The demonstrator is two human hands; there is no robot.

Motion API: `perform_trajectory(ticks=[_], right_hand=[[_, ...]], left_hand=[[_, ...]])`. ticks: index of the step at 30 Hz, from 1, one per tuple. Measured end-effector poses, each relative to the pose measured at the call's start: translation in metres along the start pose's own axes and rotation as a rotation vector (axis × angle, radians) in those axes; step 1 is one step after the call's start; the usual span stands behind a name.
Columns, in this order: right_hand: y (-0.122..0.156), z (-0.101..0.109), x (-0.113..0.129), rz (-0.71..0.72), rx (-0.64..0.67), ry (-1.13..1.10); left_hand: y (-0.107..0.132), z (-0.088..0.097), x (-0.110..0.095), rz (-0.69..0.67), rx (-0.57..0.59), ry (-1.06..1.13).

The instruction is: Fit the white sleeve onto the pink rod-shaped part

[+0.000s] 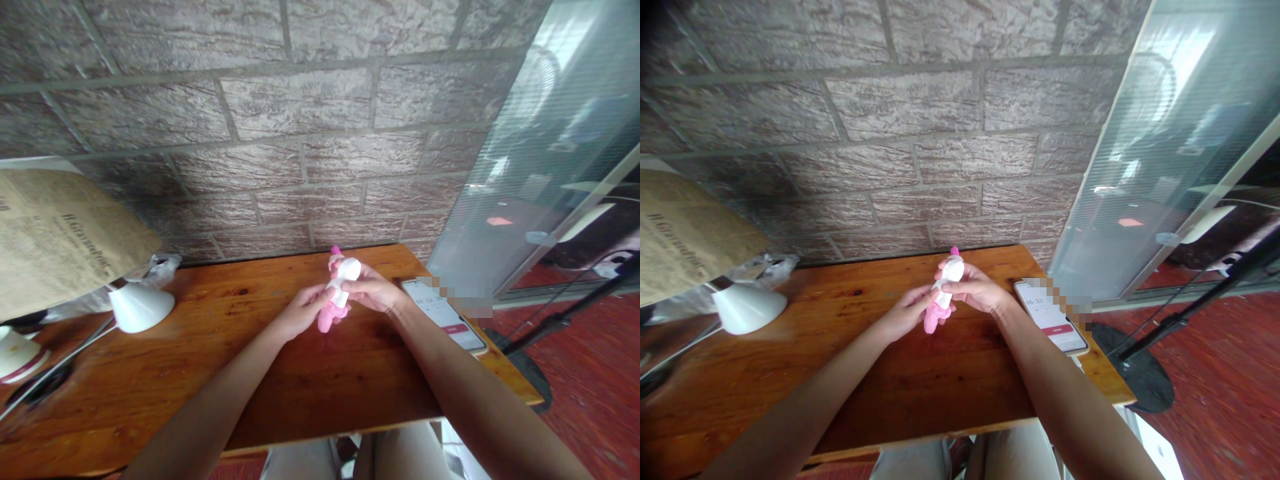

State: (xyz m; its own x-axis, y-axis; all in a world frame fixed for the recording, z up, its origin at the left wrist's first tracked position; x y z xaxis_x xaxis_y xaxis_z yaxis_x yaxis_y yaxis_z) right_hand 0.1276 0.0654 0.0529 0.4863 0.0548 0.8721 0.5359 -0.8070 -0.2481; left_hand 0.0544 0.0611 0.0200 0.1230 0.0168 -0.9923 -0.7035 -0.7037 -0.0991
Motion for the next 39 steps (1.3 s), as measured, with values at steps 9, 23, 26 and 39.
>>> perform_trajectory(ticks=[9,23,26,39], right_hand=[[0.001,0.003,-0.005,-0.089,-0.032,0.053],[0.000,0.009,0.005,-0.008,-0.112,0.086],[0.001,0.022,0.019,0.098,-0.237,0.168],[0.000,0.029,0.022,0.083,-0.318,0.345]], left_hand=[[0.000,0.006,0.003,0.005,-0.014,0.015],[-0.002,0.011,0.003,-0.005,-0.039,0.038],[-0.001,0.013,-0.003,-0.025,-0.070,-0.015],[-0.002,0.016,-0.003,-0.017,-0.101,-0.147]])
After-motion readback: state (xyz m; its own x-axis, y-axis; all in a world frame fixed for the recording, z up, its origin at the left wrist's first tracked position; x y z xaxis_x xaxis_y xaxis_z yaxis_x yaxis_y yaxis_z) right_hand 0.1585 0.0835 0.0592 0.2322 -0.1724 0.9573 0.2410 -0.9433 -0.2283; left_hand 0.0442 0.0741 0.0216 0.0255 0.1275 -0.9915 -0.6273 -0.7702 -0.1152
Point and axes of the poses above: each hand's wrist, its own y-axis away from the middle knuckle, its own z-axis out of the back of the hand, x = y × z, the point moved 10 cm from there along -y, towards the middle knuckle, and after that the axes turned 5 degrees about x, right-handed, at the moved point
